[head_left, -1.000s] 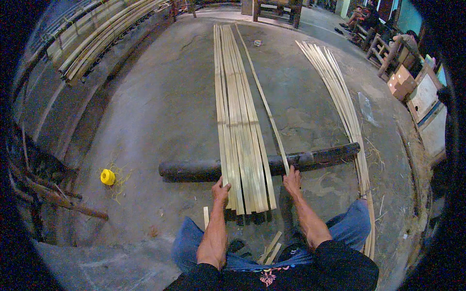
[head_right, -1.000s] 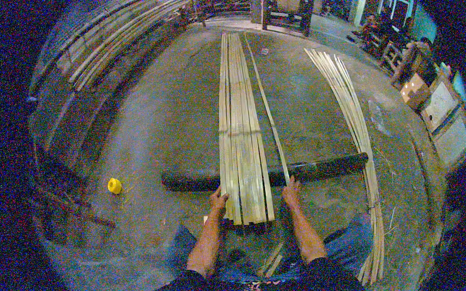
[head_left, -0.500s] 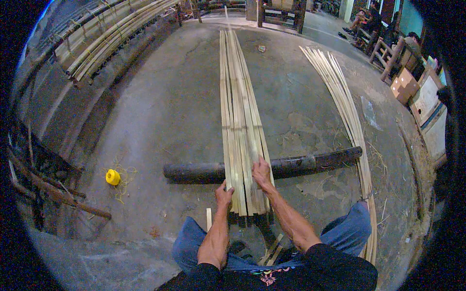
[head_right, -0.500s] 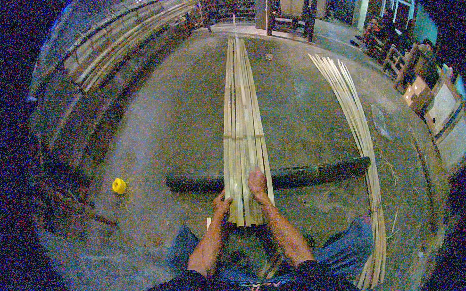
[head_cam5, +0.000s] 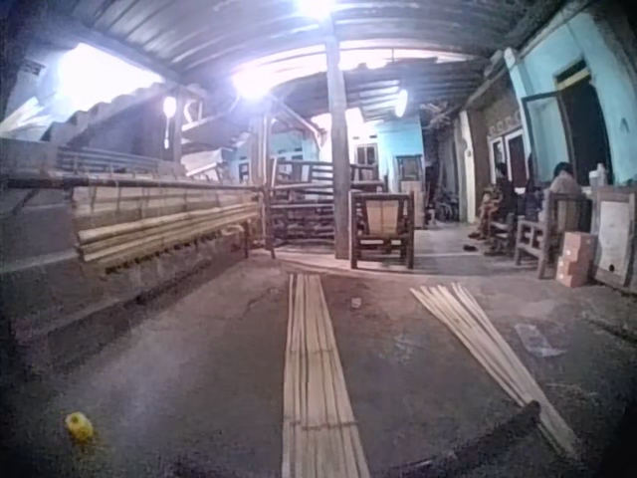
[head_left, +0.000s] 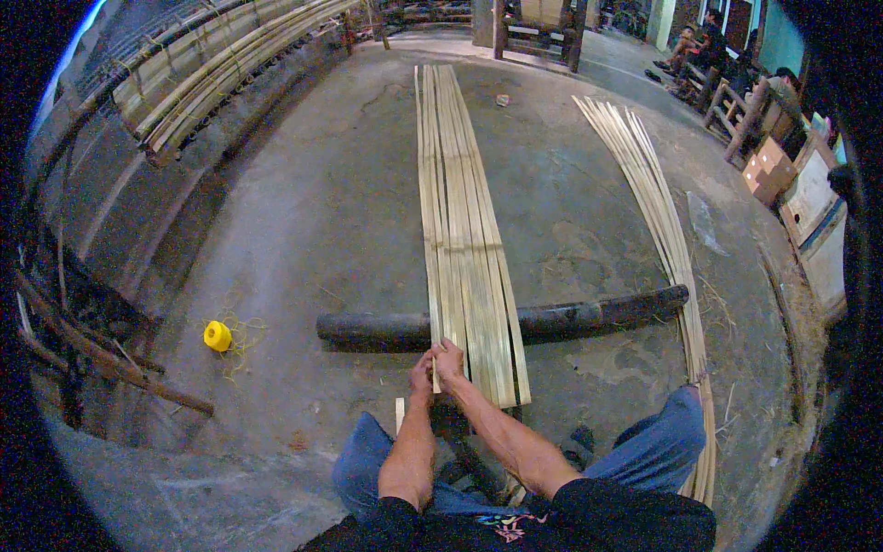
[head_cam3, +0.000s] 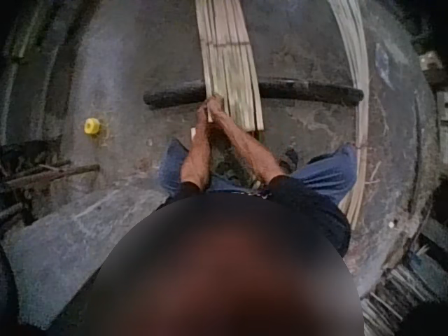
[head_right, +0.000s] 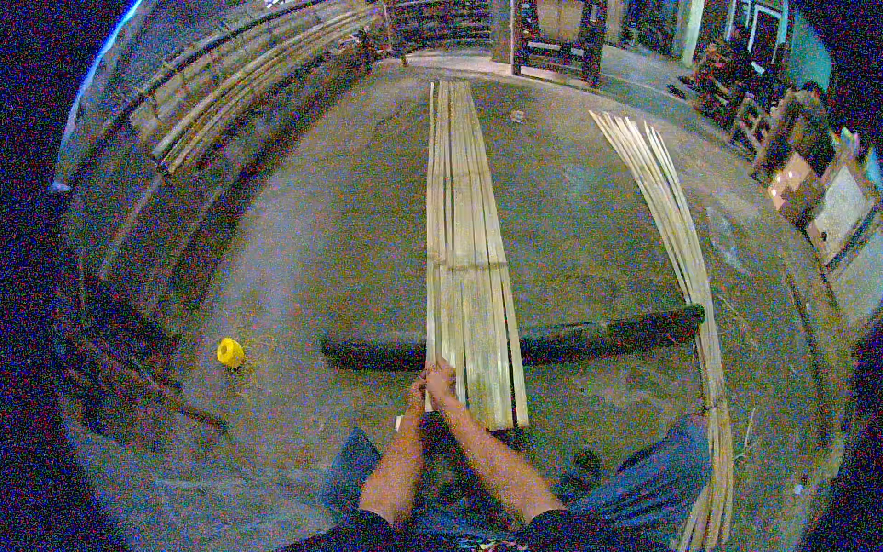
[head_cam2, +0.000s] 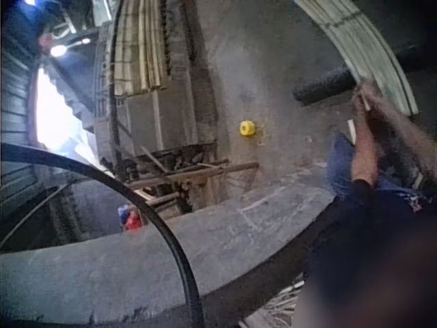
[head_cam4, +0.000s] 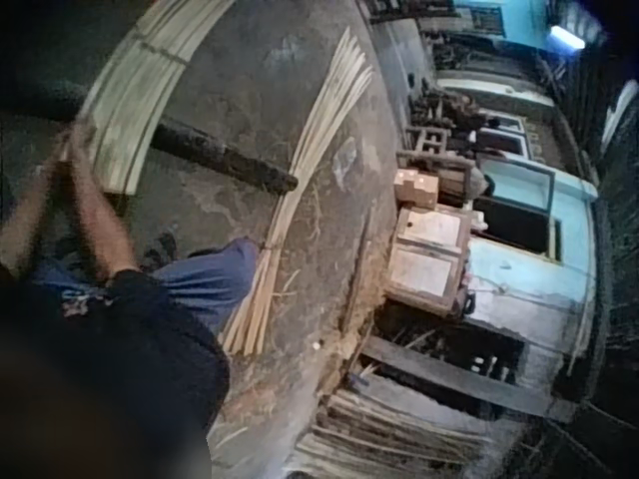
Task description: The person sits on the floor and repeatedly picks up thin bamboo strips, aligns them side-by-side, and places them into a growing stack. The person occasionally adjusts the alignment of the strips within the stack.
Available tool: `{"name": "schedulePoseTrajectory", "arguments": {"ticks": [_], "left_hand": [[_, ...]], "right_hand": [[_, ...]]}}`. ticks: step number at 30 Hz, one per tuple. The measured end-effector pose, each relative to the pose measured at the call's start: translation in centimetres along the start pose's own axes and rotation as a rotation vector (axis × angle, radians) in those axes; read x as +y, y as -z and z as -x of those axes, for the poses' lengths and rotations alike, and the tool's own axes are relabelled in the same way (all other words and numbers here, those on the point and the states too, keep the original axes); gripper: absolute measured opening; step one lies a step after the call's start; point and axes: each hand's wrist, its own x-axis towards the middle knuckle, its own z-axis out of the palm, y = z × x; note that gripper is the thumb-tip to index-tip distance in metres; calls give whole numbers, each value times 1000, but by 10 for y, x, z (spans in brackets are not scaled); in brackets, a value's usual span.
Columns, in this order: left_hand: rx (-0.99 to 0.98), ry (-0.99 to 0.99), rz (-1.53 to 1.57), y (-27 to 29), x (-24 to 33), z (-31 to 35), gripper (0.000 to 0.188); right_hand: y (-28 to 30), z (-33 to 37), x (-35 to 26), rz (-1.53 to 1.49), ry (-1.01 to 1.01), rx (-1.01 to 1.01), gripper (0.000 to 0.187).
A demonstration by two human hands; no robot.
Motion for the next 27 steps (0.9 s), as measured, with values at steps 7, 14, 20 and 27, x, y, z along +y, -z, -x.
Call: {"name": "schedulePoseTrajectory", "arguments": {"ticks": [7, 14, 20, 27], "left_hand": [[232, 214, 77, -9, 65, 18, 27], [175, 224, -51, 8, 55, -3, 30], [117, -7, -539, 6, 5, 2, 28], [173, -84, -674, -12, 31, 11, 25]], "right_hand": [[-16, 50, -31, 179, -69, -17, 46], [-28, 54, -50, 170, 63, -51, 48], [-21, 34, -55, 206, 172, -33, 46], [8, 19, -40, 557, 112, -17, 49]]}}
